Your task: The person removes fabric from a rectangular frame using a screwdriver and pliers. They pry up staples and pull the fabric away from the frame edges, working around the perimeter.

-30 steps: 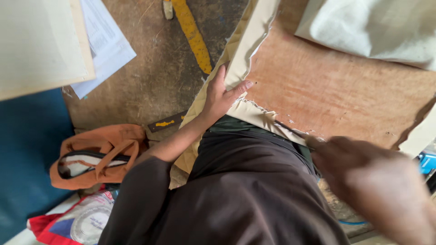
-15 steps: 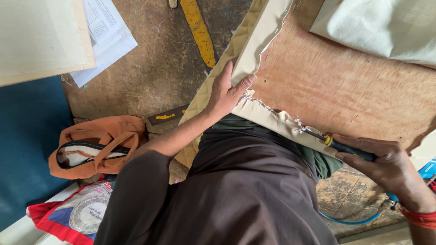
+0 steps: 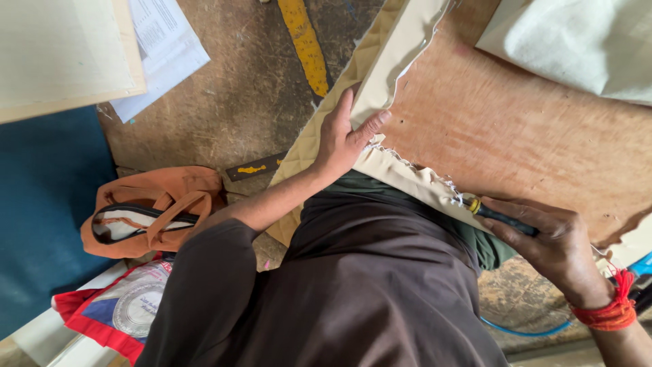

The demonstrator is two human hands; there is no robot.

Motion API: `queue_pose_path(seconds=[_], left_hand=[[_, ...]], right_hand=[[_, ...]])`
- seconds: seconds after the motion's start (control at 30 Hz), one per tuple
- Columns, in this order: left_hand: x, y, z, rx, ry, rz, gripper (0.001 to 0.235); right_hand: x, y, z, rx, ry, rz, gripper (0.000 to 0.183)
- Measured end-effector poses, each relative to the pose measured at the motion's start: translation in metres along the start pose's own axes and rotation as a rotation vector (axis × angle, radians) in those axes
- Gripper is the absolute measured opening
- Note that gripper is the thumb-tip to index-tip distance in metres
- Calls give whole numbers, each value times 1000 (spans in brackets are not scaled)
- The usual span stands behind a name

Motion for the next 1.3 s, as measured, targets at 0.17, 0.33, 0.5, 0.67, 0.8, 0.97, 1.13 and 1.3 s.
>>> queue_pose_path(seconds=[0.17,0.33,0.5,0.67,0.8,0.97,1.13,1.3], left_hand=[[-1,0,1,-24,-105,-8,60],[20,7,-8,-34,-201,165,74],[16,15,-3,-88,-271,209,71],[-6,0,2,-153,-72,128,61],[-31,-1,4,-197,-48,-71,60],[-17,-4,2,-163,-103,33,57],[1,-5,2,-130,-347,51,63],[5,16,58,-744,-1528,12,99]], right_hand=[[3,-7,0,-52,-49,19,37],[11,-5,1,-109,-174,64,38],[18,1,2,-129,-155,48,41],[25,-1,2,-168,-287,100,40],[22,-4,-1,-200,-387,79,40],[26,-4,-11,-131,-127,60,38],[36,-6,-12,-136,-247,82,34],[25,-2,-8,-137,-155,-26,30]])
Point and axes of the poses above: each hand's wrist, its own y-axis away from the middle knuckle, its own z-axis out of the palm, x = y × z, the point moved 10 cm from there along -y, towards the middle knuckle, and after that the axes turned 7 degrees about z, right-handed, at the moved point
